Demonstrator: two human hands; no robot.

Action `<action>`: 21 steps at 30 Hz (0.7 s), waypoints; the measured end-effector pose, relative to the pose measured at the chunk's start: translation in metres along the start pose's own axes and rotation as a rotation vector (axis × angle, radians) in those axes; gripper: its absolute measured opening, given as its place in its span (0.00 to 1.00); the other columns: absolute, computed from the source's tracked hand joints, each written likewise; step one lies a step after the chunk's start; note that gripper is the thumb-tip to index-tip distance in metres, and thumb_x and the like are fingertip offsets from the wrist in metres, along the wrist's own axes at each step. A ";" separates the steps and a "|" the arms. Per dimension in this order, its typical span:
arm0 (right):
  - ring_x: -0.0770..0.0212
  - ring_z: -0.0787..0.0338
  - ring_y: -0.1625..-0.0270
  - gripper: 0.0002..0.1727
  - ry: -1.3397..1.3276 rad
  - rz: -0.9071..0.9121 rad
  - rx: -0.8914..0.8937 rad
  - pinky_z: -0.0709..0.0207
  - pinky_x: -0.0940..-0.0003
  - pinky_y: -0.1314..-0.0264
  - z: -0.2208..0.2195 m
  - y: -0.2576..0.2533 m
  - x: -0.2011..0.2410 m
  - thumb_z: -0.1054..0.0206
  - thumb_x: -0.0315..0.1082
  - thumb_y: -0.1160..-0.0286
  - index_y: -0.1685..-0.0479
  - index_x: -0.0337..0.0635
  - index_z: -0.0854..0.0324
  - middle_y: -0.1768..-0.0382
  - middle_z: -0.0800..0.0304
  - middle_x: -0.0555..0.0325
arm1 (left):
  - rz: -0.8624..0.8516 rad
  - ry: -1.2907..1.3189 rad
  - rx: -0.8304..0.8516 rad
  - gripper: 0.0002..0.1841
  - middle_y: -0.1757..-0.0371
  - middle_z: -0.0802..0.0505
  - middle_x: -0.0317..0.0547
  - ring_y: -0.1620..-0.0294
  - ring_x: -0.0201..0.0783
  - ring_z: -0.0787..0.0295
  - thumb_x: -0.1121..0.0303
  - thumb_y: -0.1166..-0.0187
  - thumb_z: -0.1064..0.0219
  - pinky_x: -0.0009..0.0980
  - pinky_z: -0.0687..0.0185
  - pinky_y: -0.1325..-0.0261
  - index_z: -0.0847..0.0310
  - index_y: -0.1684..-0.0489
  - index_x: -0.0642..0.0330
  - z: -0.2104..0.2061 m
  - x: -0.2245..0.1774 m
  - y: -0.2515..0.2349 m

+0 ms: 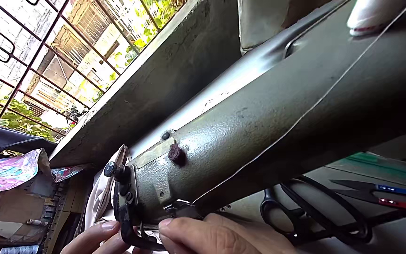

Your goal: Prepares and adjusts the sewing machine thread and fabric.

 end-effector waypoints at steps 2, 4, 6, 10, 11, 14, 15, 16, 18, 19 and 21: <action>0.70 0.15 0.74 0.06 -0.001 -0.001 0.006 0.26 0.79 0.72 0.000 0.000 0.000 0.27 0.29 0.24 0.60 0.35 0.07 0.73 0.08 0.53 | -0.002 -0.016 -0.002 0.09 0.43 0.14 0.24 0.37 0.20 0.19 0.62 0.23 0.24 0.14 0.22 0.38 0.09 0.50 0.49 0.000 0.000 0.000; 0.70 0.14 0.73 0.06 -0.006 0.000 0.013 0.25 0.79 0.72 0.000 0.000 0.000 0.28 0.29 0.23 0.60 0.35 0.07 0.73 0.08 0.53 | -0.012 -0.020 -0.008 0.09 0.43 0.14 0.24 0.37 0.21 0.19 0.63 0.23 0.24 0.15 0.23 0.37 0.09 0.49 0.48 -0.001 0.001 0.000; 0.70 0.15 0.74 0.06 -0.008 -0.003 0.009 0.26 0.80 0.72 0.000 -0.001 0.001 0.28 0.29 0.24 0.60 0.35 0.07 0.73 0.08 0.53 | -0.016 -0.029 -0.012 0.09 0.43 0.14 0.23 0.37 0.20 0.20 0.62 0.23 0.24 0.14 0.23 0.38 0.09 0.50 0.48 -0.001 0.001 0.000; 0.70 0.14 0.73 0.06 -0.015 -0.012 0.012 0.25 0.80 0.71 -0.001 -0.001 0.001 0.28 0.29 0.23 0.60 0.35 0.07 0.73 0.08 0.53 | -0.004 -0.034 -0.017 0.08 0.43 0.14 0.23 0.37 0.20 0.19 0.62 0.23 0.24 0.14 0.23 0.38 0.09 0.51 0.48 -0.002 0.001 0.000; 0.70 0.14 0.73 0.06 -0.015 -0.012 0.015 0.25 0.80 0.71 0.000 -0.001 0.001 0.28 0.29 0.23 0.60 0.35 0.07 0.73 0.08 0.53 | -0.004 -0.033 -0.017 0.08 0.43 0.14 0.23 0.36 0.20 0.20 0.62 0.23 0.24 0.14 0.23 0.38 0.09 0.51 0.48 -0.002 0.000 0.000; 0.70 0.15 0.73 0.06 -0.012 0.000 0.017 0.25 0.80 0.71 -0.002 -0.001 0.001 0.27 0.29 0.24 0.60 0.35 0.07 0.73 0.08 0.53 | -0.012 -0.038 -0.018 0.08 0.43 0.14 0.23 0.36 0.20 0.20 0.62 0.23 0.24 0.14 0.24 0.37 0.09 0.51 0.47 -0.001 0.001 0.000; 0.69 0.15 0.73 0.06 -0.009 0.003 0.017 0.26 0.79 0.71 -0.002 0.000 0.001 0.27 0.29 0.24 0.60 0.35 0.07 0.73 0.08 0.53 | -0.012 -0.041 -0.014 0.08 0.43 0.14 0.22 0.36 0.20 0.20 0.61 0.23 0.25 0.13 0.24 0.37 0.09 0.51 0.47 -0.001 0.001 0.001; 0.69 0.15 0.73 0.06 -0.007 0.002 0.017 0.26 0.79 0.71 -0.003 0.000 0.001 0.27 0.29 0.24 0.60 0.35 0.07 0.73 0.08 0.53 | -0.012 -0.042 -0.008 0.08 0.42 0.14 0.22 0.36 0.19 0.20 0.61 0.22 0.25 0.13 0.24 0.38 0.09 0.50 0.47 0.000 0.001 0.001; 0.70 0.15 0.73 0.06 -0.013 -0.005 0.021 0.26 0.79 0.71 -0.003 0.000 0.001 0.27 0.30 0.24 0.60 0.36 0.07 0.73 0.08 0.53 | -0.004 -0.025 -0.010 0.08 0.42 0.14 0.23 0.36 0.20 0.19 0.62 0.23 0.24 0.13 0.22 0.38 0.09 0.50 0.48 -0.001 0.000 0.000; 0.70 0.15 0.73 0.06 -0.024 -0.007 0.022 0.26 0.79 0.71 -0.003 0.001 0.001 0.28 0.29 0.24 0.60 0.35 0.07 0.72 0.08 0.53 | -0.001 -0.026 -0.013 0.08 0.42 0.14 0.24 0.36 0.20 0.19 0.63 0.23 0.24 0.14 0.22 0.38 0.09 0.50 0.49 -0.001 0.000 0.001; 0.70 0.14 0.72 0.06 -0.046 -0.012 0.028 0.25 0.80 0.71 -0.004 0.001 0.001 0.27 0.29 0.24 0.60 0.35 0.07 0.72 0.07 0.53 | -0.008 -0.051 -0.025 0.08 0.43 0.14 0.23 0.36 0.21 0.19 0.63 0.23 0.24 0.15 0.23 0.36 0.09 0.51 0.48 -0.002 0.000 0.001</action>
Point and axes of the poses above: each hand's wrist, its own y-axis away from the middle knuckle, its own z-axis out of the back of the hand, x = y × z, the point moved 1 cm from there along -y, towards the middle knuckle
